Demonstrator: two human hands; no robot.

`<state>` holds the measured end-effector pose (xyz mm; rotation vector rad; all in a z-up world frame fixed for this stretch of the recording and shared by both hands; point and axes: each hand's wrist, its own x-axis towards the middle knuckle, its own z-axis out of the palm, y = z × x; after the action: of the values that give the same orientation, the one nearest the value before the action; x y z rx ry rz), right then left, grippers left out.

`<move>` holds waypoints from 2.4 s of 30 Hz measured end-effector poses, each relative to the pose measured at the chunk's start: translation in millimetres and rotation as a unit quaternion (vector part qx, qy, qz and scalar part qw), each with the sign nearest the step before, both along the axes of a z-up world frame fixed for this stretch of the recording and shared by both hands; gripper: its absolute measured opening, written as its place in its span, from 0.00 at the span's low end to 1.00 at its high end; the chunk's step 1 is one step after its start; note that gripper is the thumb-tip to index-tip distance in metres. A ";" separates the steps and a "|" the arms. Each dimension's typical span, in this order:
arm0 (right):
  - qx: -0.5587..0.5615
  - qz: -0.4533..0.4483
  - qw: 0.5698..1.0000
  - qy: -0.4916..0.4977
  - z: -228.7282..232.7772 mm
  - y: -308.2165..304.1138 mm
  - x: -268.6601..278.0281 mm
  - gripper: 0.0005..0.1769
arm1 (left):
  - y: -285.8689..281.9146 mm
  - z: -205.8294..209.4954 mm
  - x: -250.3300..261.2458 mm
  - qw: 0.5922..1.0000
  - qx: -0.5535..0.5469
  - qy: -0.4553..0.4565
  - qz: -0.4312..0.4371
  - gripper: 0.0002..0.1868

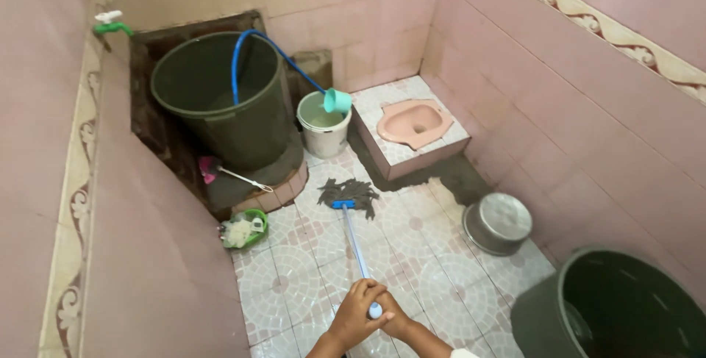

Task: The person mops the tiled floor of a small bathroom, maneuvering the mop head around a squat toilet, buckets, and various containers.

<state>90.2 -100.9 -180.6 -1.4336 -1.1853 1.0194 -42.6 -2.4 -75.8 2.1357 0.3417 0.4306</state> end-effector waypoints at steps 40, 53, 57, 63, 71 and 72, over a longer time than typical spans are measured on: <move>0.115 0.044 0.992 0.001 41.2 164.7 227.5 0.07 | 130.3 54.2 208.9 0.993 0.003 0.007 0.120 0.31; 0.178 0.002 0.982 -0.064 119.4 208.0 105.3 0.12 | 119.9 -16.9 102.9 0.907 -0.217 -0.170 0.318 0.28; 0.175 -0.006 0.983 -0.048 162.3 181.5 70.7 0.14 | 98.8 15.4 67.3 0.933 -0.146 -0.175 0.277 0.31; 0.115 -0.014 0.985 0.132 151.1 101.7 47.2 0.08 | 63.9 87.2 41.0 0.948 -0.086 -0.251 0.174 0.42; 0.045 -0.030 0.990 0.130 105.3 54.2 42.9 0.09 | 48.6 85.5 35.0 0.978 -0.063 -0.193 0.053 0.25; 0.069 -0.024 0.991 0.108 99.7 55.0 41.2 0.10 | 48.3 80.9 34.6 0.977 -0.026 -0.204 0.058 0.24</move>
<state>131.4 -45.9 -81.0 -1.2060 -1.0372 1.0126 -8.0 46.0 5.1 1.9239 0.2390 0.9001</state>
